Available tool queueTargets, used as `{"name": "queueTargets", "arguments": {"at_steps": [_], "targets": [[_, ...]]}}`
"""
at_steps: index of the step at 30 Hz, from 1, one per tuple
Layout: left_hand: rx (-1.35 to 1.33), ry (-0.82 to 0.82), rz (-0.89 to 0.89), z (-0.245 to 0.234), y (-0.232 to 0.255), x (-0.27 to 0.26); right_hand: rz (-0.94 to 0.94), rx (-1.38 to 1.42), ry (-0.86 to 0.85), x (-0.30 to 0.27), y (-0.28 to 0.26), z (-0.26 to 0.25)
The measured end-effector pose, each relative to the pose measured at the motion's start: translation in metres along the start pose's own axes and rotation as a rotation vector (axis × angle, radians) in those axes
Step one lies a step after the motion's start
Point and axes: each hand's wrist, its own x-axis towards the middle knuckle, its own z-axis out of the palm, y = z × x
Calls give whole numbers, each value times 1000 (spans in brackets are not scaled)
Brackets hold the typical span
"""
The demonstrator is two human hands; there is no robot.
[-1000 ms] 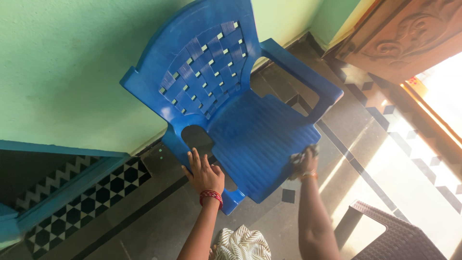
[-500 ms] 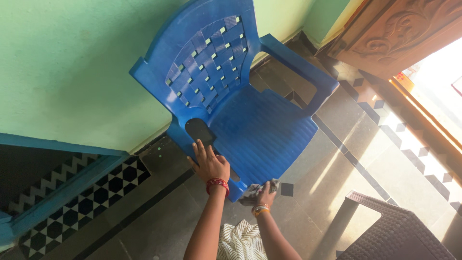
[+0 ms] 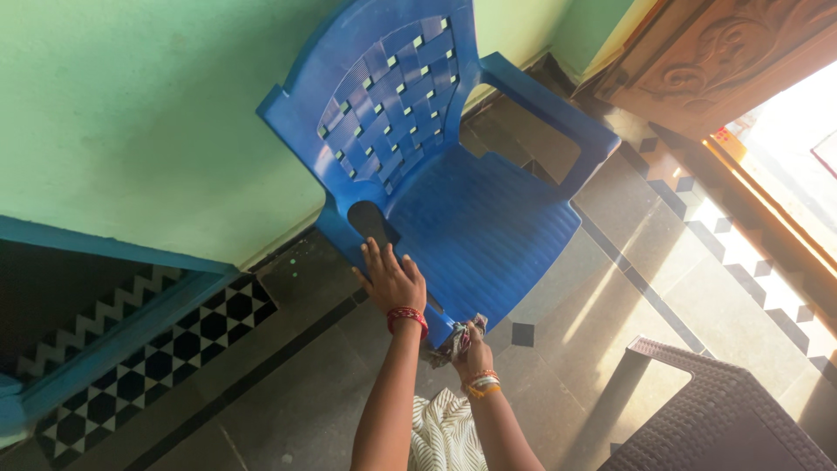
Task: The person cleans a plastic chair by wiping its seat, backrest, and frame with a cloth.
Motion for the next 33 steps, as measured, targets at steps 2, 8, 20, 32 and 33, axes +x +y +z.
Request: {"name": "queueTargets", "arguments": {"at_steps": [2, 8, 20, 32, 33], "targets": [[-14, 5, 4, 3, -1, 0, -52, -77, -10, -27, -1, 13], [-35, 95, -16, 3, -5, -2, -357, -283, -300, -147, -30, 71], [-238, 166, -48, 42, -28, 2, -1397, -1306, 75, -154, -1, 147], [-84, -20, -42, 15, -17, 7, -1454, -1331, 121, -148, 4, 145], [-39, -150, -60, 10, -16, 8, -1445, -1364, 121, -146, 4, 143]]}}
